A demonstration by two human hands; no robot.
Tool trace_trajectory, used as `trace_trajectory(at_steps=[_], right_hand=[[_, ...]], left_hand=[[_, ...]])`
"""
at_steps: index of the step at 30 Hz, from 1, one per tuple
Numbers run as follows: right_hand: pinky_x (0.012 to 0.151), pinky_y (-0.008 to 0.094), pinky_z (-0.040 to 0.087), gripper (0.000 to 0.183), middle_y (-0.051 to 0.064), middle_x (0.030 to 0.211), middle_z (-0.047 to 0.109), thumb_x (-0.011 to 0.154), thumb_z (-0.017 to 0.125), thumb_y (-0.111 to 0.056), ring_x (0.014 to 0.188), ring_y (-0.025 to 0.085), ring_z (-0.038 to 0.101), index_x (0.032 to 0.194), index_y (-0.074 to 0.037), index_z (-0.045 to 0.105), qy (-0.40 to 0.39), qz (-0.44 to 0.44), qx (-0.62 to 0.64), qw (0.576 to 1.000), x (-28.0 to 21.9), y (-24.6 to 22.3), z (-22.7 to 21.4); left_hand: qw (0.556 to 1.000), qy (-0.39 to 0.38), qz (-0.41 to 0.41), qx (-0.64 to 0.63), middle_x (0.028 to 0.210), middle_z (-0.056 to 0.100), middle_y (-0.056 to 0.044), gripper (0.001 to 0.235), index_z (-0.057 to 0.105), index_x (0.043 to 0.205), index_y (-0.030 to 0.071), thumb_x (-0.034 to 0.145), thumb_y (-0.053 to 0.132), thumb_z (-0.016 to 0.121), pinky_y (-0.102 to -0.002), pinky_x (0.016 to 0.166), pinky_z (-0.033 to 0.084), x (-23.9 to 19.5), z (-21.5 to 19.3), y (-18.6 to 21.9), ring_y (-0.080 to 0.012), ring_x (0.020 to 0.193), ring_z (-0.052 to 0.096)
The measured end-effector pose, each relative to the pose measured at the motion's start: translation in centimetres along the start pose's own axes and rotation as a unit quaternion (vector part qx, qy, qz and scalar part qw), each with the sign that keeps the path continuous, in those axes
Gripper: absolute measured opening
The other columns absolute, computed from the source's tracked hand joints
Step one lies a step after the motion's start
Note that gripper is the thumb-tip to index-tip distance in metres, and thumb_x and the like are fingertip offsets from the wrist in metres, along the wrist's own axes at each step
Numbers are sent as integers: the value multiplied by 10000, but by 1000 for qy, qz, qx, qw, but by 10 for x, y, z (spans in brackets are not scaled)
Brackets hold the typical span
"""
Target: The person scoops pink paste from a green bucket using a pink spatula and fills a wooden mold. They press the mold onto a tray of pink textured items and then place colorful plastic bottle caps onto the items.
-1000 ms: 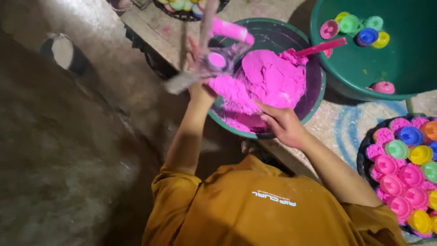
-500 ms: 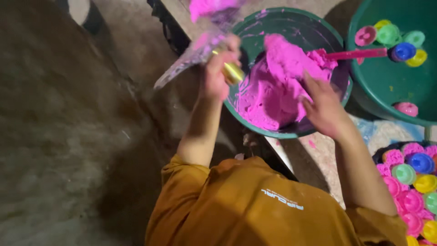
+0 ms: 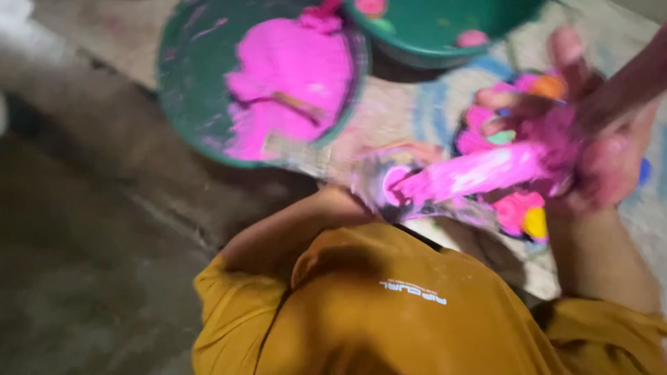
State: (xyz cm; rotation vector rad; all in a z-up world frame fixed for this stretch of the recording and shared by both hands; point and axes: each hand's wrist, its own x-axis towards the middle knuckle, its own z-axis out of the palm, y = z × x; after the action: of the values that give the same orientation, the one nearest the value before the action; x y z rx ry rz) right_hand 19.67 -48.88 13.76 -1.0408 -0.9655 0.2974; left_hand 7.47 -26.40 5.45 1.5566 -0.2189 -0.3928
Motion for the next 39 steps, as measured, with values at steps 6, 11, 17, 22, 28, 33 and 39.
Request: trace_trajectory(at_steps=[6,11,17,22,28,33,39], right_hand=[[838,480,611,490,211,1383,587,1016,522,-343,1190,475,662,1332,32,543,-107,-63,-311,942,-92,-84,-47],[861,469,601,197,244,1259,668,1021,600,-224,1141,481,700,1171,-106,550,-93,-155,-447,876,-151,-95,-65],[1227,519,311,816,235,1603,153,1012,659,-253,1513,376,262,1600,-114,111,8,25,-310,950,-178,-110,-82],[1279,451,175,961,152,1646,74,946,620,-534,1540,278,139,1589,-85,64,-84,273,-101,953,-224,-121,-172],[1147,504,330,948,158,1494,507,836,587,-670,1379,345,451,1468,23,446,54,544,154,823,-300,-93,-229],[1113,579,405,842,176,1219,566,914,540,-676,1232,383,577,1349,45,521,53,532,271,800,-317,-83,-176],[1122,473,425,901,197,1258,623,910,371,-751,1227,332,578,1302,46,526,40,617,101,780,-318,-84,-197]], left_hand=[[929,-6,-33,369,958,770,-67,461,687,1141,137,776,379,830,-417,755,577,41,70,55,-263,862,727],[982,-34,30,183,1006,715,-98,376,629,1126,103,852,319,772,-422,806,567,84,140,30,-292,943,714],[943,-109,129,287,1183,703,-99,450,652,1205,113,845,350,777,-402,939,546,130,174,22,-262,1085,686],[943,-149,94,283,1424,618,-158,605,601,1371,85,892,406,782,-418,1133,424,166,147,55,-315,1305,583],[924,-242,226,-192,1658,285,-145,995,259,1596,138,859,518,808,-432,1299,306,186,116,49,-286,1540,327],[778,-196,181,-569,1311,504,-99,732,402,1570,127,917,344,651,-432,1233,301,215,151,-13,-268,1372,435],[772,-171,187,-582,1138,542,-63,419,537,1286,79,941,307,601,-466,1189,344,246,168,-59,-242,1192,543]])
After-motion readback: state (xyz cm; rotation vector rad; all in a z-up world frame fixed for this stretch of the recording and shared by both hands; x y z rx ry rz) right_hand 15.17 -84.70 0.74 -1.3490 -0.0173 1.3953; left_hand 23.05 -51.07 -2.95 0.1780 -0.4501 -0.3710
